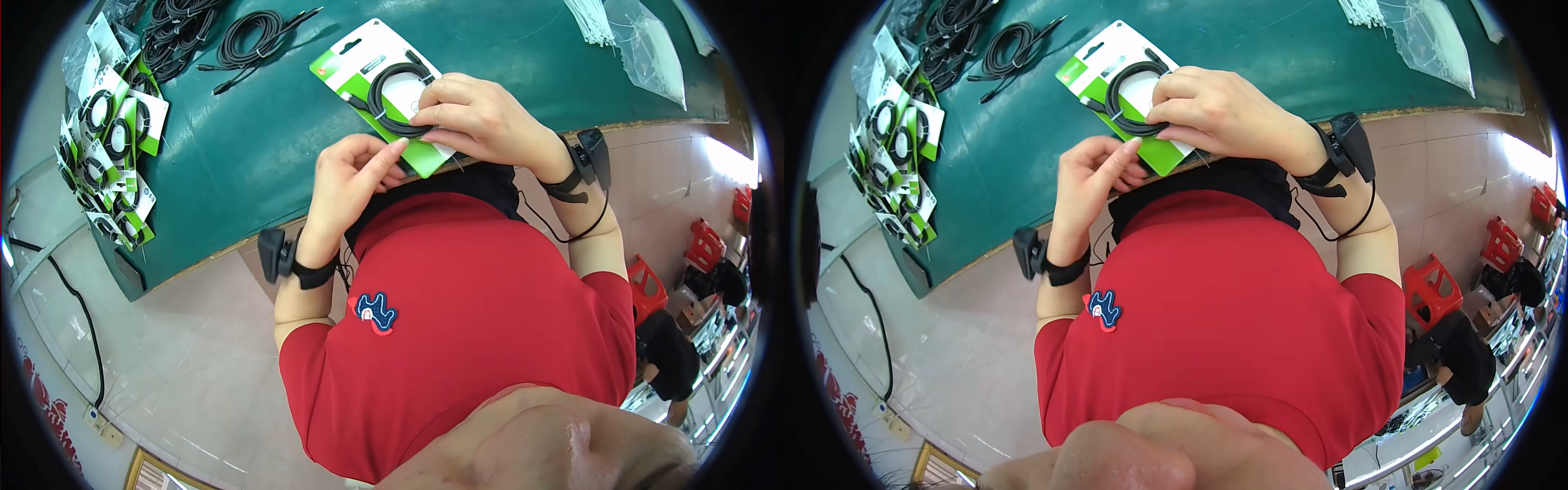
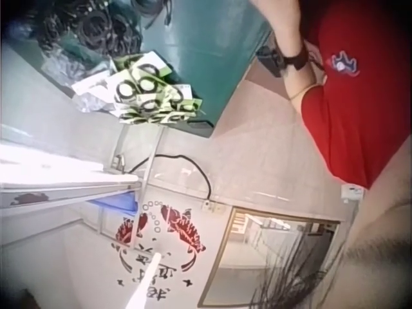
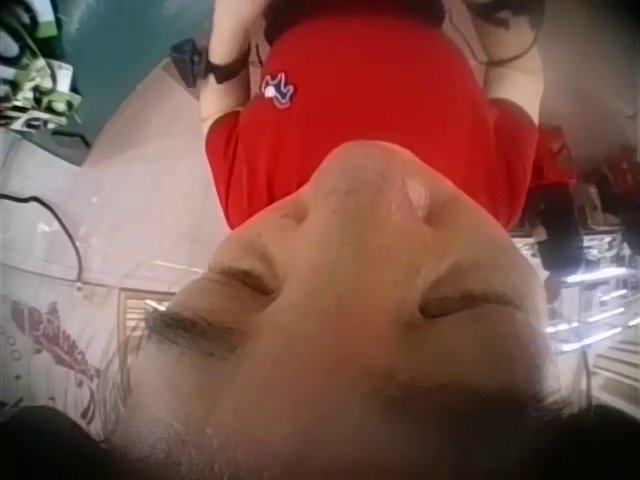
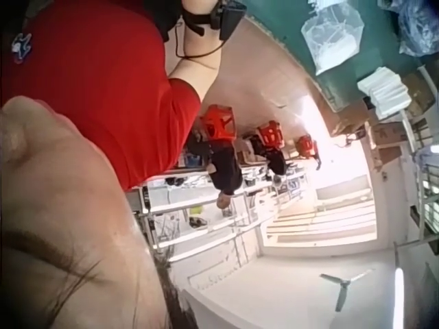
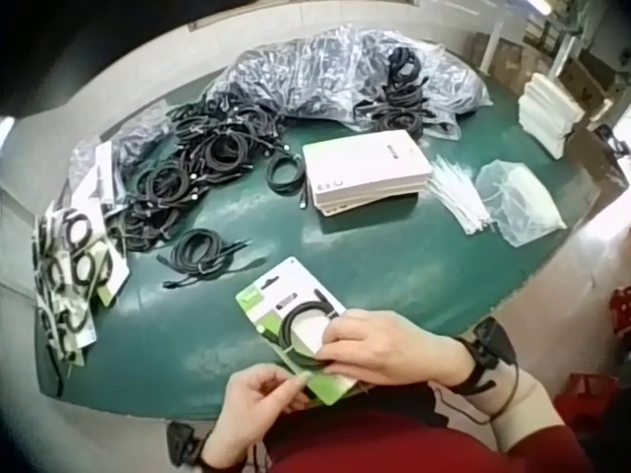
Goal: Manual assembly and packaging of USB cables into retail cardboard and plastic containers.
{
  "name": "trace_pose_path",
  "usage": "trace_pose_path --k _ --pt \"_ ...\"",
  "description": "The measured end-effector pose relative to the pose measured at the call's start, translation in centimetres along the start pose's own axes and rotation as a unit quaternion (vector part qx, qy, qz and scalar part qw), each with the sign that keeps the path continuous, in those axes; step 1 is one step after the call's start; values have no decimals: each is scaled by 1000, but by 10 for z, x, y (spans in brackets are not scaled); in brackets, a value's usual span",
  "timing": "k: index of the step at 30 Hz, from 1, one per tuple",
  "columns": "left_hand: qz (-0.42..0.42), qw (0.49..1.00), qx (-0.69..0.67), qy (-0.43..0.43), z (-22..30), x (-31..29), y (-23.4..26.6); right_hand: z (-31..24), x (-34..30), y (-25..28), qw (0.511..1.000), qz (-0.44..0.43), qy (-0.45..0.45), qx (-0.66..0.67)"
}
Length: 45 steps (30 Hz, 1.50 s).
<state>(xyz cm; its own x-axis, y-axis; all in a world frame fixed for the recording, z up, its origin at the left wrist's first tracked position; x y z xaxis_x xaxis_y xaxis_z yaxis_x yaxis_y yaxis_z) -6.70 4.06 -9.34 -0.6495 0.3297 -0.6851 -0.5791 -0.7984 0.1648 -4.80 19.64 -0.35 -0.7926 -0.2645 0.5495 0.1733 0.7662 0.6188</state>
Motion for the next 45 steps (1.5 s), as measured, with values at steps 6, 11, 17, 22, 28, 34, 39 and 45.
trace_pose_path --k 6,11,17,22,28,34,39,45 --pt "225 817 194 -494 76 -35 9 -4 0 -15 999 -34 4 -10" --pt "220 750 237 -576 81 -28 1 1 1 -12 998 -41 -2 -56" --pt "223 773 213 -555 76 -20 6 10 -2 -10 999 -22 5 -30" --pt "206 844 144 -474 74 -11 15 31 1 2 990 -18 -115 79" --pt "353 835 104 -408 85 -9 36 26 38 -1 991 59 -45 -107" --pt "343 811 164 -445 79 3 32 30 44 -13 988 31 -35 -149" --pt "345 805 156 -457 79 2 32 31 42 -15 989 25 -28 -143" --pt "329 827 146 -432 78 -2 37 32 46 -1 991 68 -52 -107"
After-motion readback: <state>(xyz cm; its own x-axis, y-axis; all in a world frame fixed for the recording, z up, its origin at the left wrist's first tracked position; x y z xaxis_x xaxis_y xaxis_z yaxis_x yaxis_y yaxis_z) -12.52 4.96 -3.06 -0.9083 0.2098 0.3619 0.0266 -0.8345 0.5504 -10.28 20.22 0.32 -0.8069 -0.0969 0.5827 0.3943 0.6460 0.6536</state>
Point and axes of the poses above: each hand's wrist, its own x-axis towards the middle knuckle, its own y-axis out of the back of the hand, z = x × y, the point moved 10 cm from there along x, towards the middle knuckle, and after that the axes turned 13 degrees about z, right-handed, at the moved point
